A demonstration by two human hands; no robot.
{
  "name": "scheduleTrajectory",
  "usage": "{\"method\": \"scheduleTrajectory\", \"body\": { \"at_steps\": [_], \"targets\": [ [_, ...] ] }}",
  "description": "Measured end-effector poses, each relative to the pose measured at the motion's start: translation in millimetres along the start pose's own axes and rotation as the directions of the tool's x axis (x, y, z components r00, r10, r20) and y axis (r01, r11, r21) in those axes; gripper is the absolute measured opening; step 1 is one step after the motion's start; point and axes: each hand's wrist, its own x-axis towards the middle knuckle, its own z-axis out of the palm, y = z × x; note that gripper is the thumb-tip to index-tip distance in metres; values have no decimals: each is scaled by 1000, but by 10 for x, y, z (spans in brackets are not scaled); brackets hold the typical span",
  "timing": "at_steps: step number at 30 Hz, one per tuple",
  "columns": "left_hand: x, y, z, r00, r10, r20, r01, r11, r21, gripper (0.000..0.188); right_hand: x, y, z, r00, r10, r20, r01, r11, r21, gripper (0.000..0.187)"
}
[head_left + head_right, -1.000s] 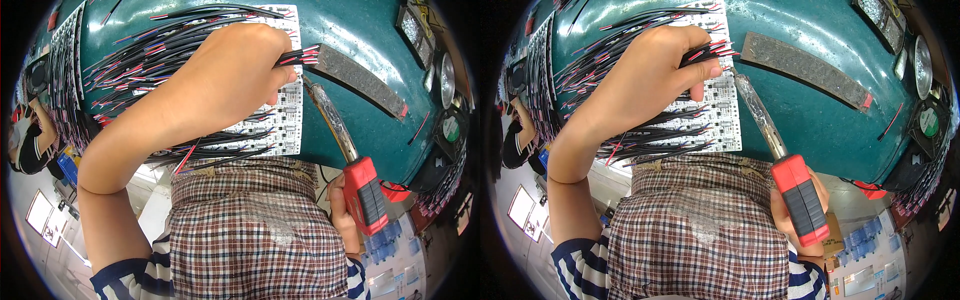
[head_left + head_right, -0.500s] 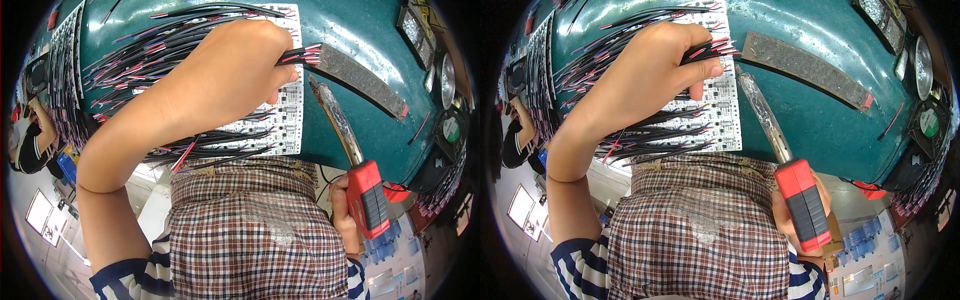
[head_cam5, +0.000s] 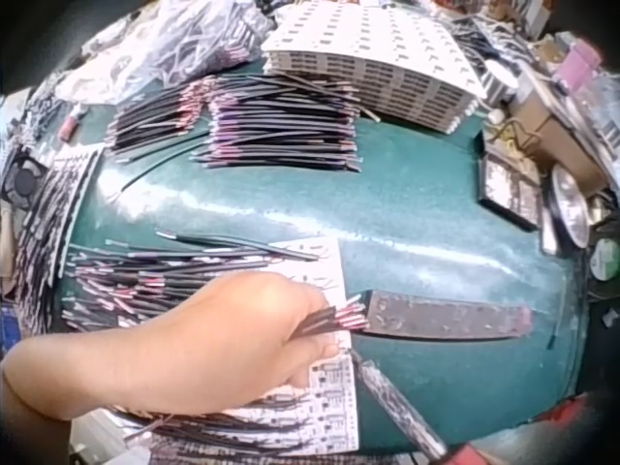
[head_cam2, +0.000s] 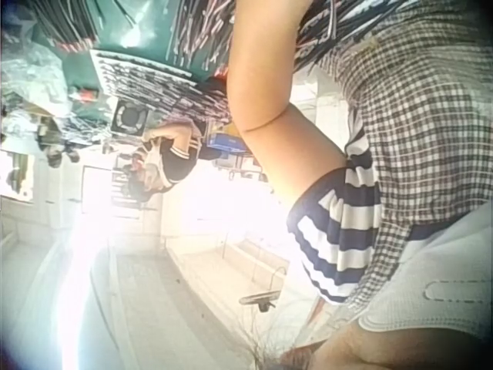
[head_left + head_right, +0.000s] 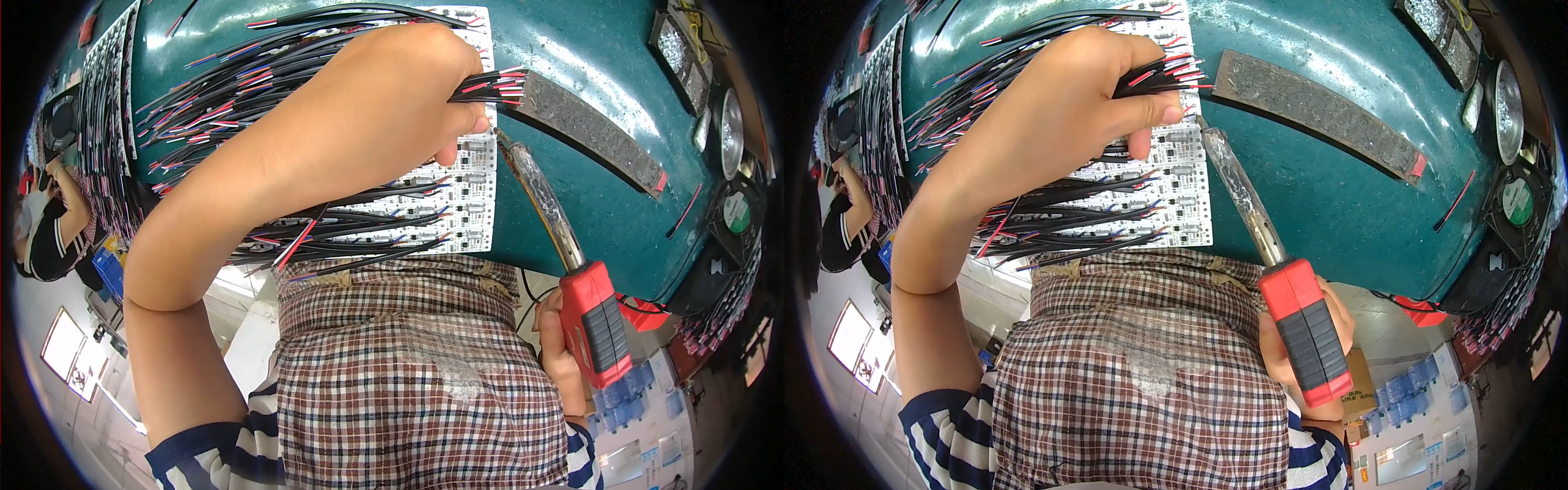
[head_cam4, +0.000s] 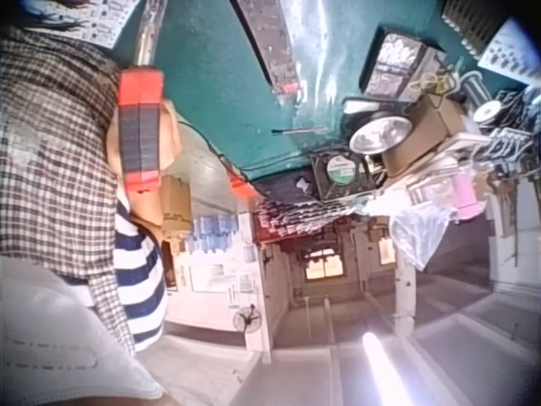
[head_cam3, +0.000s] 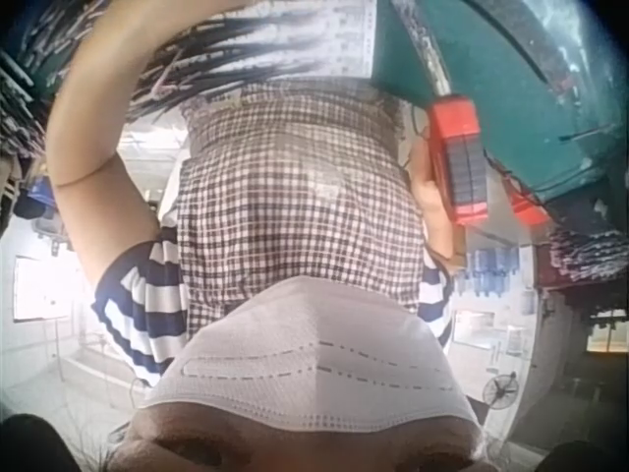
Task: The person solders wires to an LED circuit board using a soldering iron station.
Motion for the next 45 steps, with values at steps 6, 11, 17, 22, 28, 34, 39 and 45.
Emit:
{"method": "scheduleTrajectory", "body": {
  "at_steps": [6,11,17,22,28,34,39,45],
  "targets": [
    [-11,9,5,1000,9,-12,-9,1000,1,19,-8,1,37,999,-31,-37,28,997,-77,25],
    [-31,-9,21,999,17,-31,-17,1000,22,19,-48,60,-10,999,-17,36,21,994,-106,25],
    [-29,13,16,1000,6,-27,-5,998,64,19,-59,34,9,998,39,-44,-42,998,-55,28],
    [-11,-10,28,1000,9,-30,-8,1000,28,19,13,20,39,999,4,-33,-5,999,-37,28],
    [0,25,-16,1000,-24,-2,24,999,34,18,14,20,5,999,-49,-12,48,996,-80,26],
    [-2,2,16,1000,13,-24,-12,999,30,19,-4,11,43,998,5,-66,-9,999,-48,20],
    [-25,31,24,1000,-12,-8,13,999,50,19,72,12,39,1000,-28,9,28,999,-19,20],
    [-50,31,74,999,19,-46,-15,996,93,19,54,49,96,999,-45,-28,45,999,-13,19]
  ]
}}
